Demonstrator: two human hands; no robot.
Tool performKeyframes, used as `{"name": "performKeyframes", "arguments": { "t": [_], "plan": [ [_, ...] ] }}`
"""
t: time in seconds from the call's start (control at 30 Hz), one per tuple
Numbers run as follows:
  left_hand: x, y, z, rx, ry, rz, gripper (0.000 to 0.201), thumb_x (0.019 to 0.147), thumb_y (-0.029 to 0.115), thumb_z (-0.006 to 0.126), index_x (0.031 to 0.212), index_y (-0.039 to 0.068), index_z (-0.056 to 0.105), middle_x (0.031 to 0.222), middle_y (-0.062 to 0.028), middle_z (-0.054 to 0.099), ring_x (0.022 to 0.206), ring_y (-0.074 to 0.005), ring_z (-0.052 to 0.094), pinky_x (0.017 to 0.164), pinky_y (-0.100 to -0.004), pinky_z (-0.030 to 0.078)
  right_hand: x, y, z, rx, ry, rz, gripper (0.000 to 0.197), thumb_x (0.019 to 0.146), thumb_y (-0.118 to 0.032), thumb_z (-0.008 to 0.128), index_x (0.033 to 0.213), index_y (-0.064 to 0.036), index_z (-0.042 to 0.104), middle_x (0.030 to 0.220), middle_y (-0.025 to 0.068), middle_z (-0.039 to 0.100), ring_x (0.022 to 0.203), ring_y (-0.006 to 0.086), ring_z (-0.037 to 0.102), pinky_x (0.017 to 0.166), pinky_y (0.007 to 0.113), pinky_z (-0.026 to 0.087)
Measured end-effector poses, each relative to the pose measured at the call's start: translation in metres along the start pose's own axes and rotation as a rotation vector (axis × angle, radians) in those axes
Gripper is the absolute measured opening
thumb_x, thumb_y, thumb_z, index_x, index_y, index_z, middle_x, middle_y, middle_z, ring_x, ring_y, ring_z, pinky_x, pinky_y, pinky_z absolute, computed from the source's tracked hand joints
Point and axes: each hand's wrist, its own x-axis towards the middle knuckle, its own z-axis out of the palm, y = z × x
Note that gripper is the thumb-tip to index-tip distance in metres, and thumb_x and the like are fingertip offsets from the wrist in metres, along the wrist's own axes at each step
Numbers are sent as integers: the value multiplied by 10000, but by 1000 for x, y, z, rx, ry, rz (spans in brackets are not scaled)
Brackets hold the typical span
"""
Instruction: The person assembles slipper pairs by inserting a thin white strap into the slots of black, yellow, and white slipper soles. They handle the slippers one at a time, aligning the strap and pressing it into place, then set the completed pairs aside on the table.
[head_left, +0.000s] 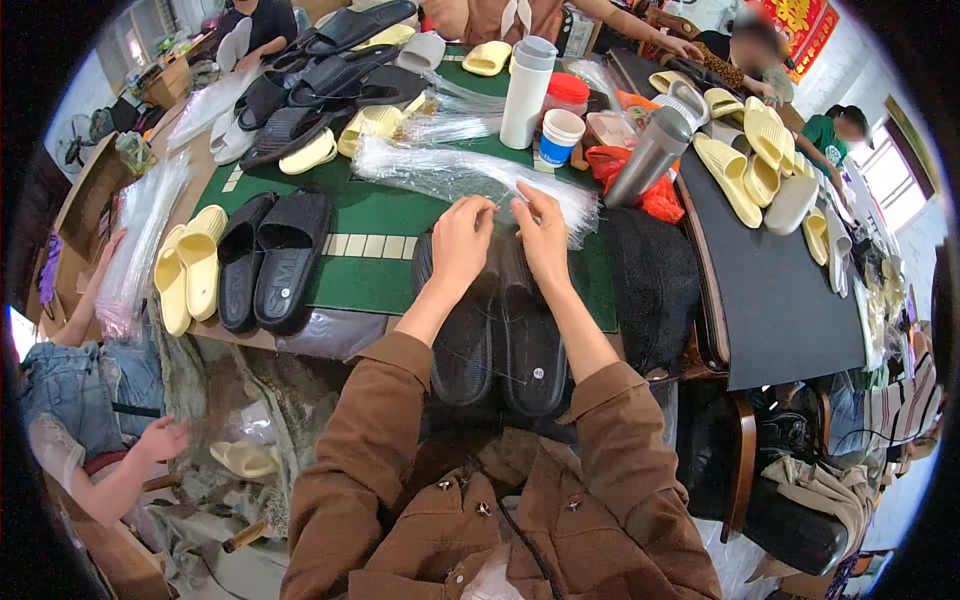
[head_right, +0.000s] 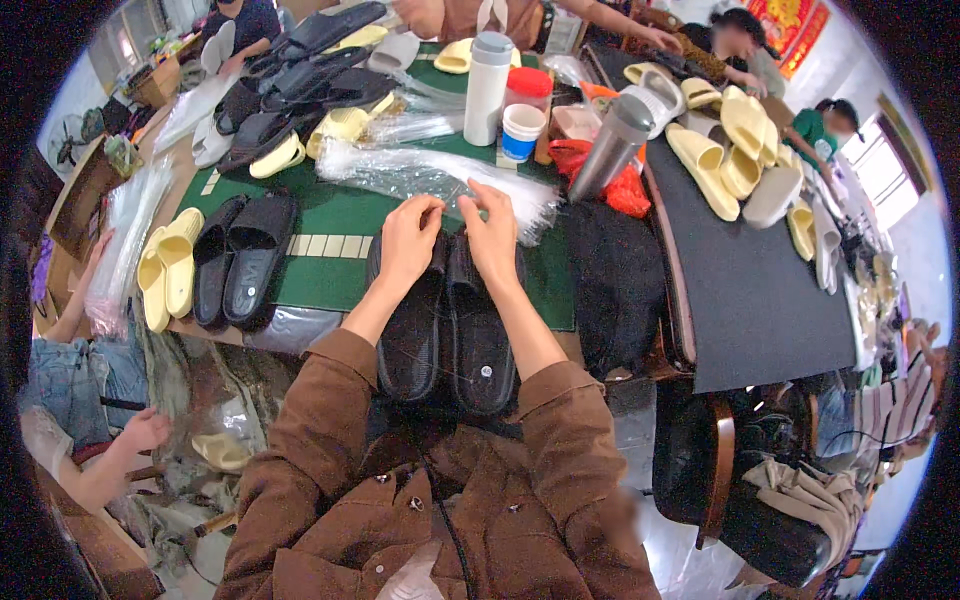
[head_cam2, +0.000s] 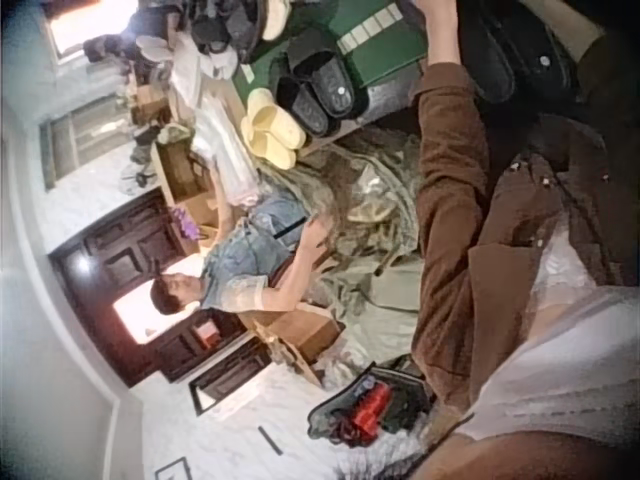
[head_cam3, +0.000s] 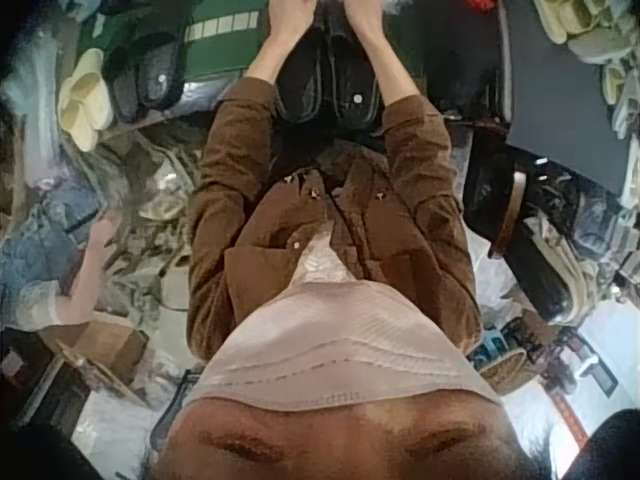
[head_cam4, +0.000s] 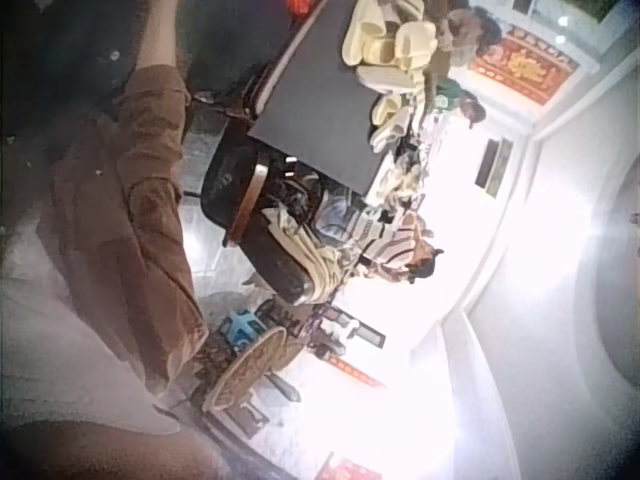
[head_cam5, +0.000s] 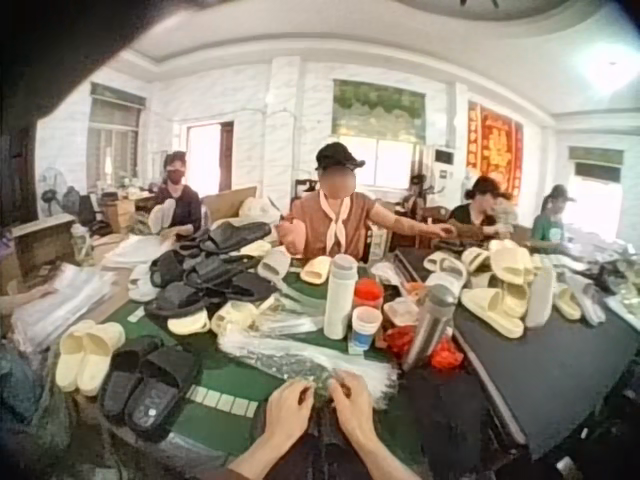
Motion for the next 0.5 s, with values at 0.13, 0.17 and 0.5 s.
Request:
{"name": "performKeyframes", "arguments": {
  "t": [0.13, 0.17, 0.5],
  "plan": [
    [1, 1, -1, 23, -32, 37, 123, 848, 54, 602, 948, 10, 657, 879, -143, 658, 737, -290, 640, 664, -358, 493, 6, 10, -6, -116, -143, -223, 206, 920, -179, 599, 1030, -45, 711, 1068, 71, 654, 958, 136, 589, 700, 261, 487],
    [1, 2, -1, 40, -47, 45, 126, 846, 52, 603, 951, 11, 659, 884, -142, 658, 736, -290, 639, 663, -358, 493, 7, 11, -7, -148, -175, -271, 206, 928, -192, 595, 1036, -60, 711, 1075, 45, 652, 928, 102, 585, 653, 234, 476],
    [-2, -3, 1, 131, 83, -72, 143, 783, -5, 602, 901, 75, 614, 929, -99, 593, 819, -330, 615, 689, -423, 482, 9, -8, -23, 601, 45, 198, 239, 1002, -303, 481, 993, -90, 589, 1029, 61, 673, 930, 145, 640, 670, 259, 480]
  ]
}}
